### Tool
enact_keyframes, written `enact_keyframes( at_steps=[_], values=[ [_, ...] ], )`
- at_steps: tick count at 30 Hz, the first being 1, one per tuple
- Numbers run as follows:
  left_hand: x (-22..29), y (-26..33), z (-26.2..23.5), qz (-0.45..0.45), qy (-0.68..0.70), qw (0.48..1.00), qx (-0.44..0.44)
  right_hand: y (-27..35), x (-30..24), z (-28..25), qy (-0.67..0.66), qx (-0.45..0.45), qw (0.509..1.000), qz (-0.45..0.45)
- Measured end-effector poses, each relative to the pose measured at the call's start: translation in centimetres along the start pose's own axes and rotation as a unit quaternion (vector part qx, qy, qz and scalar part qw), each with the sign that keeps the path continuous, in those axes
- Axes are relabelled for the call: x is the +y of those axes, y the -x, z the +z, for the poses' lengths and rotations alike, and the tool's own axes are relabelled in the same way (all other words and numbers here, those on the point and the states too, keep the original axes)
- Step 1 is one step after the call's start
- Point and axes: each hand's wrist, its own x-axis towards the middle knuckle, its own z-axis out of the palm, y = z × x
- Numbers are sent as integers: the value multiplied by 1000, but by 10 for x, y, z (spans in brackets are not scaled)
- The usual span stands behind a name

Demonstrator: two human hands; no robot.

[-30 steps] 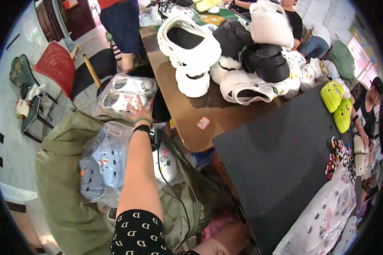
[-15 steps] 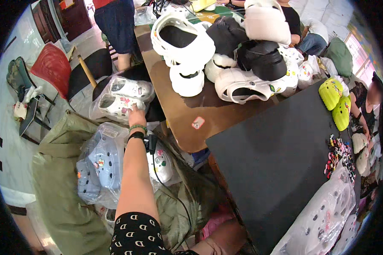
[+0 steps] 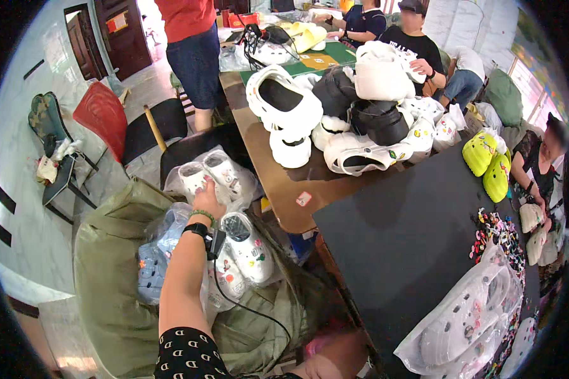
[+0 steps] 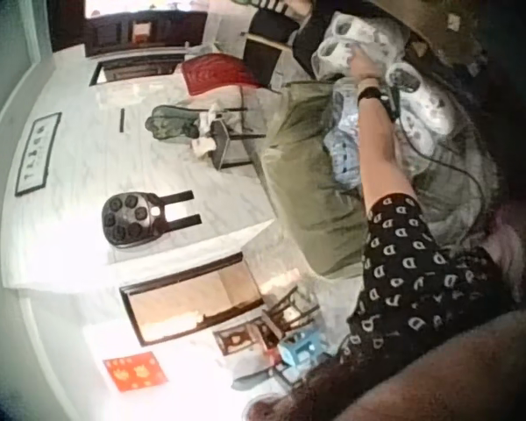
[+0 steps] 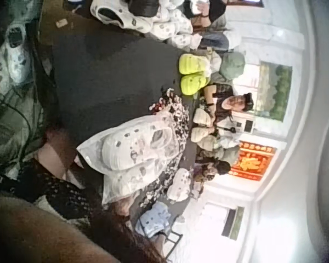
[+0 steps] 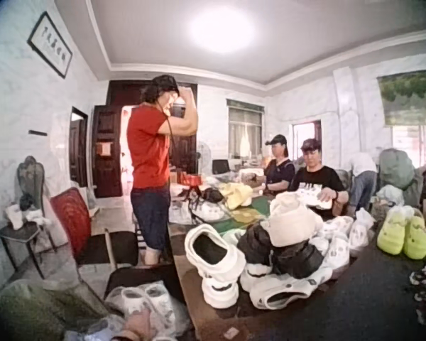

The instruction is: Attaching decorative charms to rubber clogs.

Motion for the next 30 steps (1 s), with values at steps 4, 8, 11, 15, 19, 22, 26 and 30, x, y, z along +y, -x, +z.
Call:
enact_keyframes(
  at_steps=[4,8,11,15,19,22,26,30],
  values=[
    [3,15,4,3,-11,998,-57,2,-2,1,-8,9,1000,-2],
    [-1,7,30,-41,-95,993,-58,0,-6,3,-18,12,1000,-11],
    [25,8,20,-38,-148,984,-91,-2,-15,-2,-3,10,1000,-18],
    [33,13,12,-46,-222,970,-90,7,13,14,-50,21,998,-14],
    [45,15,22,-67,-252,961,-90,26,59,27,-3,-46,999,-25],
    [44,5,23,-73,-231,961,-132,24,50,25,-7,-33,999,-36],
    [18,-10,47,-34,-168,981,-95,18,43,22,-8,-28,999,-46],
    [22,0,33,64,-134,985,-89,16,39,21,-7,-19,999,-47]
  ],
)
